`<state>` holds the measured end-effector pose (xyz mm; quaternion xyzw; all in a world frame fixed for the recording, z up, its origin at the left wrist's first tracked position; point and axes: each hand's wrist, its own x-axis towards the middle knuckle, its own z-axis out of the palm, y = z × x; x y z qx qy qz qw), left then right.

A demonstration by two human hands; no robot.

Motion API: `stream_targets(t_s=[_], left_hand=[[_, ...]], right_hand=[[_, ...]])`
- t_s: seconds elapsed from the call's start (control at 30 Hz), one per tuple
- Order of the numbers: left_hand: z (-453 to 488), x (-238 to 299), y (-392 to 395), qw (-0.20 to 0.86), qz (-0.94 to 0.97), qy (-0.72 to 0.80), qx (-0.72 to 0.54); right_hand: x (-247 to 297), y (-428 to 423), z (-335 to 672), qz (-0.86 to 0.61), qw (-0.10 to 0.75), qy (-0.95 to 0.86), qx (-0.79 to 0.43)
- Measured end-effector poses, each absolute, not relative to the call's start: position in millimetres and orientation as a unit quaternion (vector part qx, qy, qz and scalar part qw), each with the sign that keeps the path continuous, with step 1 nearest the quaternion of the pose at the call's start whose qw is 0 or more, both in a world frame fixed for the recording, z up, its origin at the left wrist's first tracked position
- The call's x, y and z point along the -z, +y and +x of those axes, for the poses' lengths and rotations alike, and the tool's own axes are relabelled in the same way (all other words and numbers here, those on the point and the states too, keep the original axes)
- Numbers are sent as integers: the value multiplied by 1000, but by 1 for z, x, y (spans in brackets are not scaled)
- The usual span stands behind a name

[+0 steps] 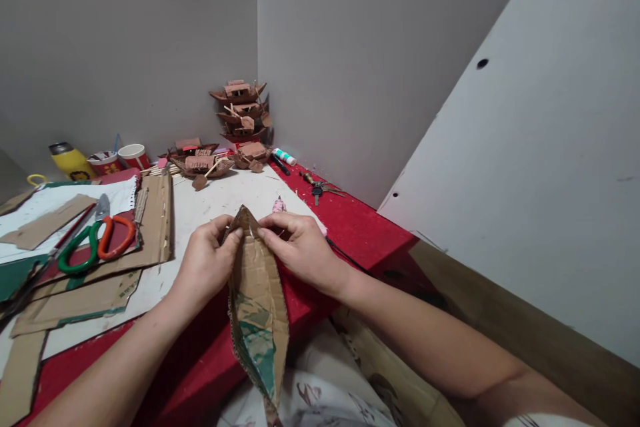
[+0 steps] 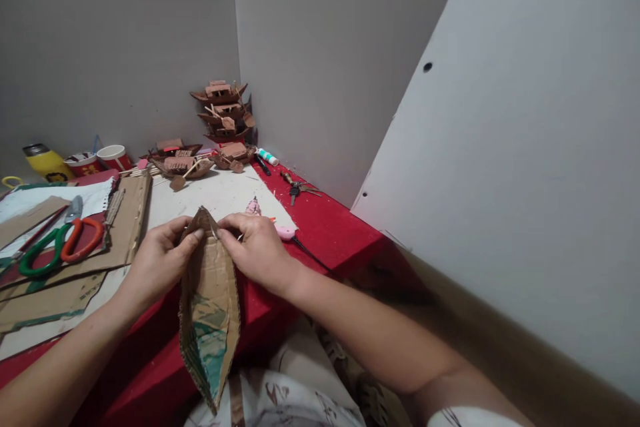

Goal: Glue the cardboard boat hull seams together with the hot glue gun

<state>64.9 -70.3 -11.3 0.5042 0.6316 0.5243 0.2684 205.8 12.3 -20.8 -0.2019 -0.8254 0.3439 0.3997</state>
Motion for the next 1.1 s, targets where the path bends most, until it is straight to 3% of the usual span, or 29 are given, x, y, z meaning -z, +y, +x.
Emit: stream_targets(t_s=[0.77,1.1], left_hand=[[61,16,-70,269,490,626,-543],[63,16,-69,284,492,613,-549]], right_hand=[[19,22,204,-181,337,-812,-441],[22,20,205,-186,355,-795,-455]])
